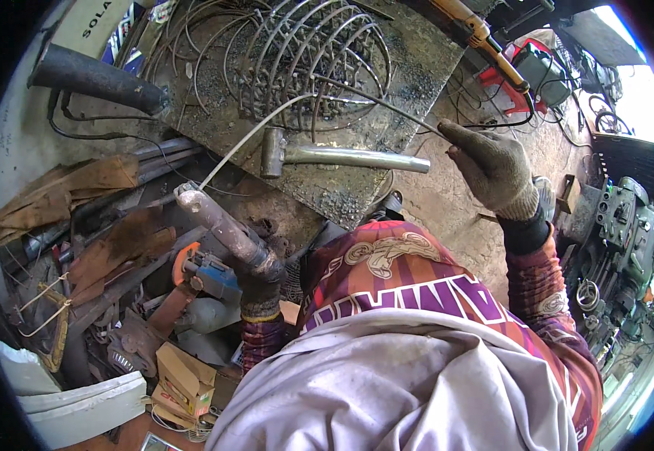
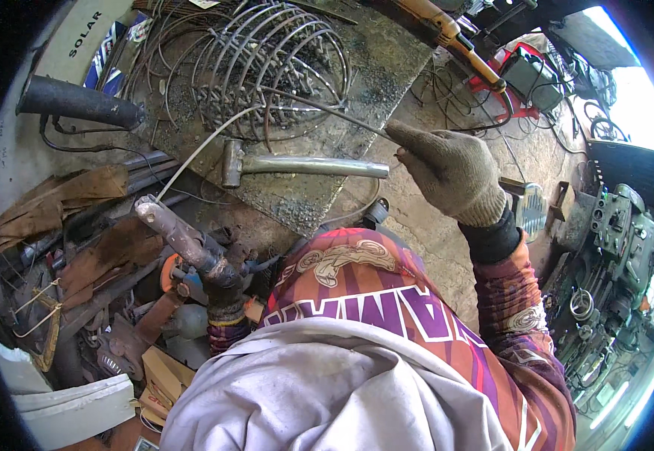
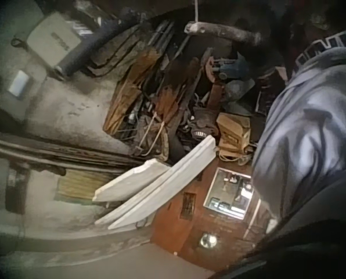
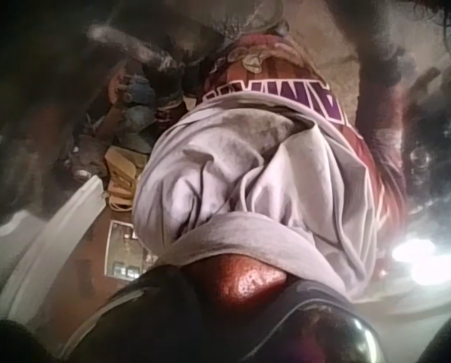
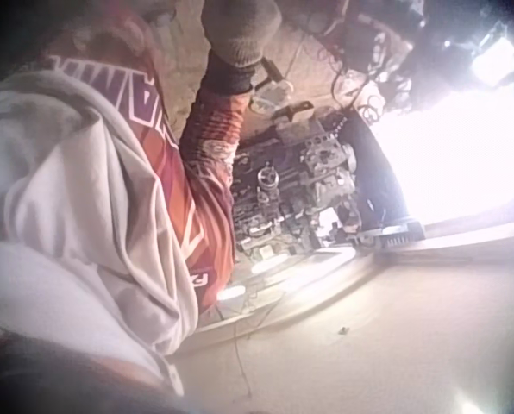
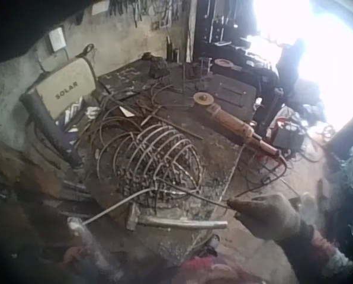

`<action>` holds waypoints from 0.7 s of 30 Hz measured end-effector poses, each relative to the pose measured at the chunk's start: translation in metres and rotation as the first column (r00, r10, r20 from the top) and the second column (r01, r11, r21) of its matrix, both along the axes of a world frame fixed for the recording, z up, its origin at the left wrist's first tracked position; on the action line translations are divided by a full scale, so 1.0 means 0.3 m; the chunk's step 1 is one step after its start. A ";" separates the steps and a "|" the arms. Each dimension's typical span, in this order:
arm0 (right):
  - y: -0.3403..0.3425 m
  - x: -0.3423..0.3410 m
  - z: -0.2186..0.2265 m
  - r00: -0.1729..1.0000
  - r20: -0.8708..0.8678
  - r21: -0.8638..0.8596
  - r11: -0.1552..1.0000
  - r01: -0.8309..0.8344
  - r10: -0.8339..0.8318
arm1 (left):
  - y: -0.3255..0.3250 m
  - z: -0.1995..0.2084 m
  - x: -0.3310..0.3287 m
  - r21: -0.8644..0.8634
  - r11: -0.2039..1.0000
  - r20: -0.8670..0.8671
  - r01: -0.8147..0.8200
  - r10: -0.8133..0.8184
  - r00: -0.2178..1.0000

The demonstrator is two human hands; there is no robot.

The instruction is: The person welds a spherical metal frame, uses a hammer to strike the metal, and grinds the surface using an angle grinder.

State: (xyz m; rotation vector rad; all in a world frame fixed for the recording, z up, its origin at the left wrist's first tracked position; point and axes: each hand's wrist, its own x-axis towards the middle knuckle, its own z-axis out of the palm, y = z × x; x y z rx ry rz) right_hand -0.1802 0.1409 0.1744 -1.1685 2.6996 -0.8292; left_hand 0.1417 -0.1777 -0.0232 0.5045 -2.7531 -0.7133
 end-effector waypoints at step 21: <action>-0.002 -0.013 0.005 0.999 0.027 -0.029 0.999 -0.027 0.028 | -0.001 -0.048 0.000 0.655 0.706 0.100 -0.268 0.270 0.958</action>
